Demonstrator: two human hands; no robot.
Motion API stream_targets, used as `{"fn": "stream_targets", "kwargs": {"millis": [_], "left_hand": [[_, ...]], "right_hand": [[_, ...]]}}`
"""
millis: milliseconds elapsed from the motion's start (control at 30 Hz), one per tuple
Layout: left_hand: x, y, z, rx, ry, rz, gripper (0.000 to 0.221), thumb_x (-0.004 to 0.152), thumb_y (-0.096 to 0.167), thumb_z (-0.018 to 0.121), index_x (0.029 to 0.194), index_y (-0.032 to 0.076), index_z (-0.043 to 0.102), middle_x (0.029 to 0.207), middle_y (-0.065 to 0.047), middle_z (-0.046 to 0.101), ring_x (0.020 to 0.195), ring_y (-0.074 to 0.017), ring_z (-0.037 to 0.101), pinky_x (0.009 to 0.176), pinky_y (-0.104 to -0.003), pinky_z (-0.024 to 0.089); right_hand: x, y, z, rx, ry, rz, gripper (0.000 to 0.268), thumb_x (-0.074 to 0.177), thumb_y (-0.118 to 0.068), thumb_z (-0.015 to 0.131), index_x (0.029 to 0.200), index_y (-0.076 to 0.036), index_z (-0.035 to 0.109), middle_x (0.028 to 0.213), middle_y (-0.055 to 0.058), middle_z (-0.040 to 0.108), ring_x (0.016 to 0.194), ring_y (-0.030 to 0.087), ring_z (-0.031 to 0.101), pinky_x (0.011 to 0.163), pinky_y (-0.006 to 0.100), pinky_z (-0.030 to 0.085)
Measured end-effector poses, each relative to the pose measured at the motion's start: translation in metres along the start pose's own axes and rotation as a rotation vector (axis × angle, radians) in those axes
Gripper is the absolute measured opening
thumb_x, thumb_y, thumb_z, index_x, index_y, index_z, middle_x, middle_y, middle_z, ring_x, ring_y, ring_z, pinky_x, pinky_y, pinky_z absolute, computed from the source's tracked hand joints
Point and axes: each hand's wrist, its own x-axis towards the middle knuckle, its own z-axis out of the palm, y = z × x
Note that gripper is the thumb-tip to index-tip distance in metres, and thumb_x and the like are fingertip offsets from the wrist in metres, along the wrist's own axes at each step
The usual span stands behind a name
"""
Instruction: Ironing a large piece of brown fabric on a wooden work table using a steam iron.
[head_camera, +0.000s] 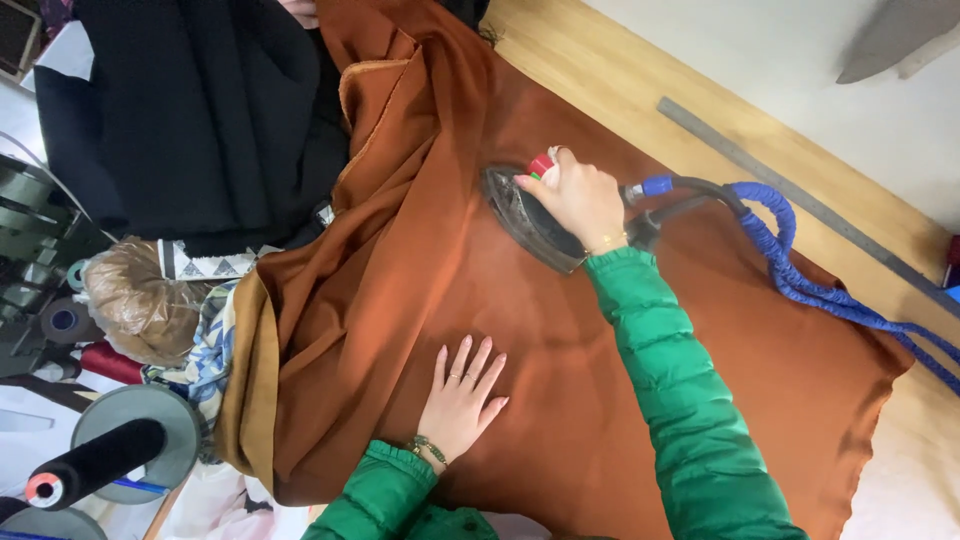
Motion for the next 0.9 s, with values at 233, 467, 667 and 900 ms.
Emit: {"fn": "stream_targets", "kwargs": {"millis": [233, 467, 667, 900], "left_hand": [[0.0, -0.001, 0.0, -0.008, 0.012, 0.004, 0.067, 0.099, 0.051, 0.059, 0.155, 0.017, 0.046, 0.166, -0.011, 0.034, 0.152, -0.0386, 0.03, 0.12, -0.064, 0.025], [0.0, 0.0, 0.001, 0.012, 0.012, 0.006, 0.067, 0.098, 0.052, 0.058, 0.155, 0.018, 0.046, 0.166, -0.011, 0.033, 0.151, -0.039, 0.032, 0.12, -0.064, 0.026], [0.002, 0.0, -0.001, -0.002, -0.004, 0.002, 0.067, 0.098, 0.051, 0.058, 0.154, 0.017, 0.046, 0.166, -0.012, 0.034, 0.149, -0.0409, 0.033, 0.12, -0.065, 0.025], [0.003, 0.001, 0.0, -0.018, -0.003, 0.0, 0.068, 0.097, 0.05, 0.061, 0.154, 0.018, 0.046, 0.166, -0.011, 0.034, 0.151, -0.0391, 0.031, 0.119, -0.065, 0.027]], "right_hand": [[-0.037, 0.005, 0.008, -0.076, 0.049, -0.131, 0.069, 0.09, -0.077, 0.059, 0.118, -0.014, 0.06, 0.08, 0.018, 0.072, 0.075, 0.048, 0.07, 0.06, 0.057, 0.051], [-0.114, 0.006, 0.013, -0.156, 0.043, -0.219, 0.072, 0.085, -0.078, 0.062, 0.124, -0.017, 0.06, 0.067, 0.017, 0.071, 0.067, 0.05, 0.069, 0.061, 0.055, 0.054], [-0.145, 0.024, 0.021, -0.264, 0.226, -0.349, 0.07, 0.089, -0.077, 0.06, 0.12, -0.014, 0.063, 0.057, 0.005, 0.067, 0.055, 0.034, 0.068, 0.058, 0.04, 0.052], [-0.094, 0.032, 0.013, -0.244, 0.096, -0.081, 0.07, 0.087, -0.081, 0.054, 0.124, -0.021, 0.059, 0.066, 0.013, 0.07, 0.065, 0.048, 0.07, 0.055, 0.053, 0.054]]}}
